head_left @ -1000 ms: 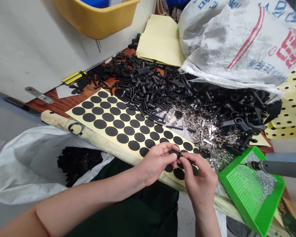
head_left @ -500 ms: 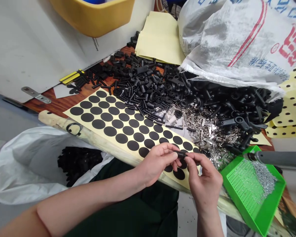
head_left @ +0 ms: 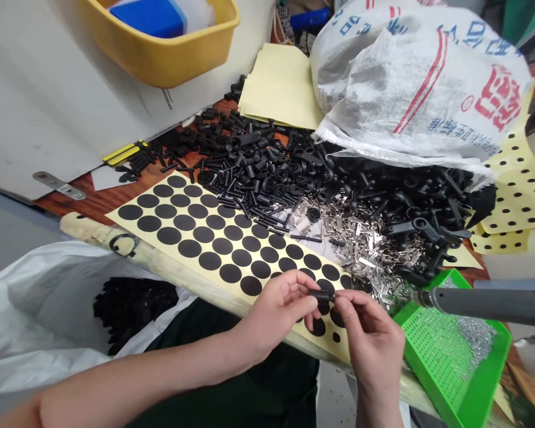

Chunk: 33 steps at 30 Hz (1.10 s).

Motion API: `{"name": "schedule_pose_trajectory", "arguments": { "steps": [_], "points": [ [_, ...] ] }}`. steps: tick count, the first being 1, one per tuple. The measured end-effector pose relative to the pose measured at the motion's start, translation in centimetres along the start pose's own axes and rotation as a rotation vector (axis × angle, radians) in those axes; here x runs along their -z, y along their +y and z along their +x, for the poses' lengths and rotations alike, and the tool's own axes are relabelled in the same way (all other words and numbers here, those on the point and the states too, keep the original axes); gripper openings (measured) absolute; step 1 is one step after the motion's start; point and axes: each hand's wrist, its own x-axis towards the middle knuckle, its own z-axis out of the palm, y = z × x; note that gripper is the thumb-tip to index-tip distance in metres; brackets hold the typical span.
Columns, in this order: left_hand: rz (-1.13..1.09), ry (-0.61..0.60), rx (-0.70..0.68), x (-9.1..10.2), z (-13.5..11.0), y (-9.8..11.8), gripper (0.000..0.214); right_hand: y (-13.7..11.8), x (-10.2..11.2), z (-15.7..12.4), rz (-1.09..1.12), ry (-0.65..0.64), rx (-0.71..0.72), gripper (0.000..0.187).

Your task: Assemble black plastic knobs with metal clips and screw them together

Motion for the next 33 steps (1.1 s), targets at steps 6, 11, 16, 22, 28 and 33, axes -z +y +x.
{"name": "schedule_pose_trajectory", "arguments": {
  "steps": [6, 11, 16, 22, 28, 33],
  "points": [
    [0.59, 0.096, -0.19, 1.6, 0.7, 2.2, 0.009, 1.3, 2.1, 3.0, -0.359, -0.013, 0.117, 0.022],
    [1.102, 0.1, -0.394, 3.9, 1.5, 2.8, 0.014, 2.2, 1.8, 6.1, -0.524, -0.129, 0.218, 0.018],
    [1.143, 0.079, -0.465, 4.8, 1.2, 2.1, 0.017, 2.5, 0.9, 8.0, -0.496, -0.239, 0.227, 0.013],
    [1.093, 0.077, -0.431, 5.3, 1.2, 2.2, 0.015, 3.0, 2.5, 9.8, -0.354, -0.053, 0.11, 0.022],
    [1.072, 0.092, -0.395, 5.4, 1.5, 2.5, 0.012, 1.9, 2.6, 9.4, -0.028, 0.135, -0.097, 0.035],
    [1.022, 0.138, -0.373, 5.0, 2.1, 3.6, 0.009, 1.3, 2.0, 8.2, 0.329, 0.133, -0.266, 0.035]
  ]
}}
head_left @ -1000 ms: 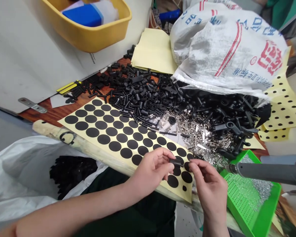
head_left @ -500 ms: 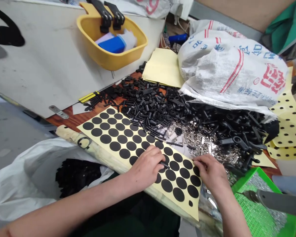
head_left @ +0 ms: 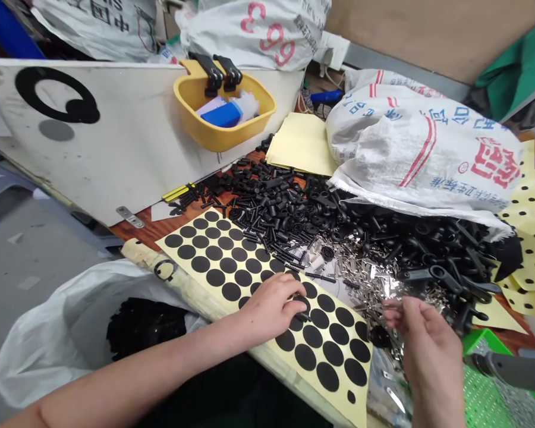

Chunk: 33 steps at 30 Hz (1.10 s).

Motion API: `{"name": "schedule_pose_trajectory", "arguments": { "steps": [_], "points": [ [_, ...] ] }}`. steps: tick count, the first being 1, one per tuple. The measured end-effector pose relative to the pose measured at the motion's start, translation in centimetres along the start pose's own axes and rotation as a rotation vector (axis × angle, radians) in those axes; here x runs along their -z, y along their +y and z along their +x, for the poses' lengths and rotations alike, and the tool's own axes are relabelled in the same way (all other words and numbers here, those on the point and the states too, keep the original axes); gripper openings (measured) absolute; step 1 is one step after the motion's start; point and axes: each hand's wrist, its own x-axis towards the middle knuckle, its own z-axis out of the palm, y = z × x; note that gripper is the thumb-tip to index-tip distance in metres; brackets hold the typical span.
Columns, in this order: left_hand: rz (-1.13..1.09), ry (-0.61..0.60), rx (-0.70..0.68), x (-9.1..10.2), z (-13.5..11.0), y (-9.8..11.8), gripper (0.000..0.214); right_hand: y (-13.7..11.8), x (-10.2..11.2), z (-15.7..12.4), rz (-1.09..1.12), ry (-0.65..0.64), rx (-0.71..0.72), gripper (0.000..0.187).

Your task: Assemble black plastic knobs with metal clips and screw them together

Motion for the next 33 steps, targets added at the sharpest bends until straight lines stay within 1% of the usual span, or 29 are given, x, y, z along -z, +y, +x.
{"name": "schedule_pose_trajectory", "arguments": {
  "steps": [3, 5, 7, 9, 11, 13, 15, 18, 20, 22, 23, 24, 25, 27, 30, 33],
  "points": [
    [0.041, 0.058, -0.055, 0.2, 2.0, 1.0, 0.008, 0.1, 0.2, -0.8, 0.116, -0.081, -0.13, 0.045],
    [0.089, 0.092, -0.084, 0.0, 4.1, 1.8, 0.007, -0.1, 0.2, -1.6, 0.17, -0.104, -0.183, 0.055],
    [0.114, 0.115, -0.088, -0.5, 6.6, 2.4, 0.007, -0.5, -0.1, -2.4, 0.207, -0.104, -0.202, 0.058],
    [0.122, 0.132, -0.078, -1.3, 9.0, 2.6, 0.012, -0.8, -0.3, -3.2, 0.224, -0.106, -0.207, 0.056],
    [0.113, 0.139, -0.064, -2.2, 10.8, 2.6, 0.022, -0.8, -0.4, -3.8, 0.223, -0.116, -0.198, 0.049],
    [0.088, 0.14, -0.051, -2.6, 11.9, 2.3, 0.026, -0.6, -0.3, -4.1, 0.225, -0.11, -0.171, 0.042],
    [0.047, 0.14, -0.043, -2.6, 12.2, 2.2, 0.023, -0.2, -0.1, -4.4, 0.236, -0.099, -0.147, 0.037],
    [-0.05, 0.133, -0.031, -2.0, 11.3, 2.7, 0.016, 0.2, 0.0, -4.7, 0.281, -0.096, -0.164, 0.034],
    [-0.143, 0.098, -0.014, -1.5, 9.8, 3.4, 0.02, 0.2, -0.2, -4.9, 0.336, -0.09, -0.183, 0.034],
    [-0.318, -0.005, 0.019, -1.3, 7.6, 4.2, 0.029, 0.0, -0.5, -5.2, 0.385, -0.074, -0.196, 0.035],
    [-0.539, -0.099, 0.073, -1.4, 6.4, 4.4, 0.035, -0.2, -0.7, -5.4, 0.401, -0.065, -0.201, 0.035],
    [-0.737, -0.176, 0.133, -1.7, 5.1, 4.5, 0.04, -0.3, -0.8, -5.6, 0.408, -0.052, -0.204, 0.036],
    [-0.895, -0.225, 0.193, -2.0, 3.9, 4.6, 0.042, -0.4, -1.0, -5.7, 0.407, -0.037, -0.205, 0.037],
    [-1.118, -0.28, 0.289, -3.0, 1.9, 4.3, 0.042, -0.4, -1.1, -6.1, 0.386, -0.014, -0.2, 0.038],
    [-1.277, -0.308, 0.357, -4.6, 0.0, 3.7, 0.04, -0.3, -0.9, -6.6, 0.356, 0.008, -0.172, 0.04],
    [-1.312, -0.323, 0.393, -5.5, -0.6, 3.7, 0.038, 0.2, -0.7, -7.1, 0.309, 0.009, -0.127, 0.039]
  ]
}}
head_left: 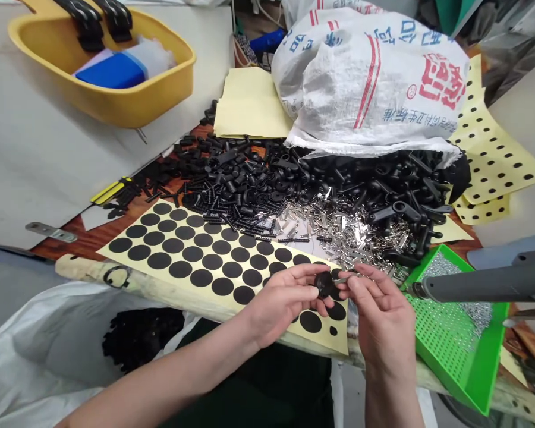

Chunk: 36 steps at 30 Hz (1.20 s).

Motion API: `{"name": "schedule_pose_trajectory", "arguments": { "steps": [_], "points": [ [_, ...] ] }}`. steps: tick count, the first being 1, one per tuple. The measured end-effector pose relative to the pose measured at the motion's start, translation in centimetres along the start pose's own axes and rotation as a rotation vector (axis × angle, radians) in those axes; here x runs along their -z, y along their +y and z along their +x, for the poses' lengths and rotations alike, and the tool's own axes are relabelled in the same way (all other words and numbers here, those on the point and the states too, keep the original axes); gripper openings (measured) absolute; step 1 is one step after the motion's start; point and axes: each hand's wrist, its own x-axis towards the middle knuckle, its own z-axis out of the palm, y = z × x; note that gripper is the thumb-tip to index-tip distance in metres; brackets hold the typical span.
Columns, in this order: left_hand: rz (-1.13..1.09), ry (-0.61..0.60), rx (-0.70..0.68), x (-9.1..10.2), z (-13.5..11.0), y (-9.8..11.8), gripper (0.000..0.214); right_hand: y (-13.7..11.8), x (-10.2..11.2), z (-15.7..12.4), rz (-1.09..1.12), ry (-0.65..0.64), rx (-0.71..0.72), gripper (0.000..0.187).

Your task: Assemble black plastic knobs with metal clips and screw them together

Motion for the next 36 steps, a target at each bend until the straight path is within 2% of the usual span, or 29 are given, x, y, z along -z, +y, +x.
{"name": "schedule_pose_trajectory", "arguments": {
  "steps": [6, 10, 14, 17, 20, 25, 32, 36],
  "points": [
    [0.085, 0.005, 0.036, -0.4, -0.2, -0.2, 0.039, 0.5, 0.4, -0.9, -0.176, -0.025, 0.116, 0.035],
    [0.021, -0.028, 0.025, 0.2, 0.1, -0.9, 0.042, -0.3, 0.7, -1.2, -0.238, -0.066, 0.155, 0.036],
    [-0.059, -0.097, -0.017, 0.9, 0.4, -1.7, 0.041, -1.4, 1.4, -1.4, -0.314, -0.039, 0.153, 0.035],
    [-0.043, -0.14, -0.031, 1.3, 0.4, -2.1, 0.042, -1.6, 2.1, -1.8, -0.385, -0.08, 0.136, 0.025],
    [-0.022, -0.177, -0.037, 1.5, 0.4, -2.2, 0.043, -1.5, 2.6, -2.3, -0.401, -0.122, 0.11, 0.022],
    [-0.017, -0.211, -0.044, 1.8, 0.5, -2.3, 0.038, -1.2, 2.3, -2.8, -0.418, -0.05, 0.134, 0.024],
    [-0.035, -0.197, -0.069, 1.9, 0.3, -2.3, 0.036, -0.8, 1.6, -4.2, -0.556, 0.078, 0.36, 0.019],
    [-0.031, -0.17, -0.079, 1.8, 0.2, -2.3, 0.035, -0.4, 2.1, -4.4, -0.62, 0.078, 0.405, 0.018]
  ]
}}
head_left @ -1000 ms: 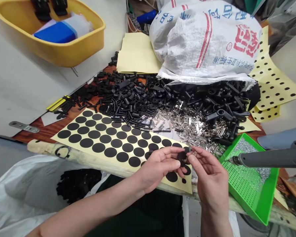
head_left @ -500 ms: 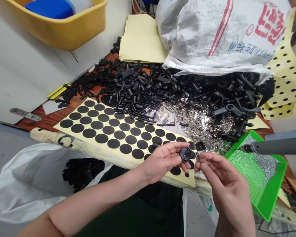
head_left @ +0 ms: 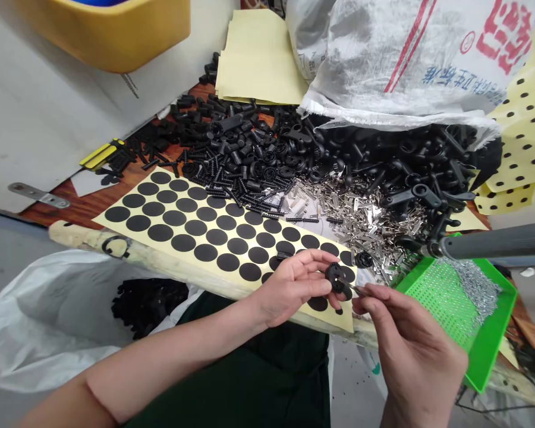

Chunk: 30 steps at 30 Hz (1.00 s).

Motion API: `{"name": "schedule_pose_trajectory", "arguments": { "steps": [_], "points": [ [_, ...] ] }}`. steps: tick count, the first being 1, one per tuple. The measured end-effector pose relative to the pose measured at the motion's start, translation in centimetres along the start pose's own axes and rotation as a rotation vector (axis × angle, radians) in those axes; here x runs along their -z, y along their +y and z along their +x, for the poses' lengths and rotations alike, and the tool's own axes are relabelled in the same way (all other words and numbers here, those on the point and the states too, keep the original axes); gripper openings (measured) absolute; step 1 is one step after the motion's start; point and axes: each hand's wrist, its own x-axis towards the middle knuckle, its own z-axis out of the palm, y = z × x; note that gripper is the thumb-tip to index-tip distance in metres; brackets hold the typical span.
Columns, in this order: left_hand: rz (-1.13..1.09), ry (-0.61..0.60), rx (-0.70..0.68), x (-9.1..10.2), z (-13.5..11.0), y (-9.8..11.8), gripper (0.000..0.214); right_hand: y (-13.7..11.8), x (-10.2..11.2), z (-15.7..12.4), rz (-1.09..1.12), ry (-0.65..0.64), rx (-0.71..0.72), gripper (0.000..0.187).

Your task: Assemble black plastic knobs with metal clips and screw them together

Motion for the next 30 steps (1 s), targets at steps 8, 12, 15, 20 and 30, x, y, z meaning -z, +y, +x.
{"name": "schedule_pose_trajectory", "arguments": {
  "steps": [8, 12, 15, 20, 30],
  "points": [
    [0.094, 0.021, -0.021, -0.1, -0.2, -0.1, 0.033, 0.8, 0.2, -0.6, -0.054, -0.023, 0.077, 0.015],
    [0.128, 0.048, -0.01, -0.3, -0.2, 0.0, 0.033, 0.7, 0.7, 0.0, -0.226, -0.082, 0.258, 0.012],
    [0.146, 0.042, 0.003, -0.4, 0.0, 0.0, 0.032, 0.2, 1.2, 0.9, -0.365, -0.147, 0.458, 0.009],
    [0.2, 0.032, 0.024, -0.6, 0.1, 0.1, 0.031, -0.2, 1.1, 1.4, -0.422, -0.193, 0.534, 0.008],
    [0.196, 0.052, 0.058, -0.1, 0.1, -0.1, 0.032, 1.4, -0.9, -0.4, -0.039, -0.071, 0.08, 0.01]
  ]
}}
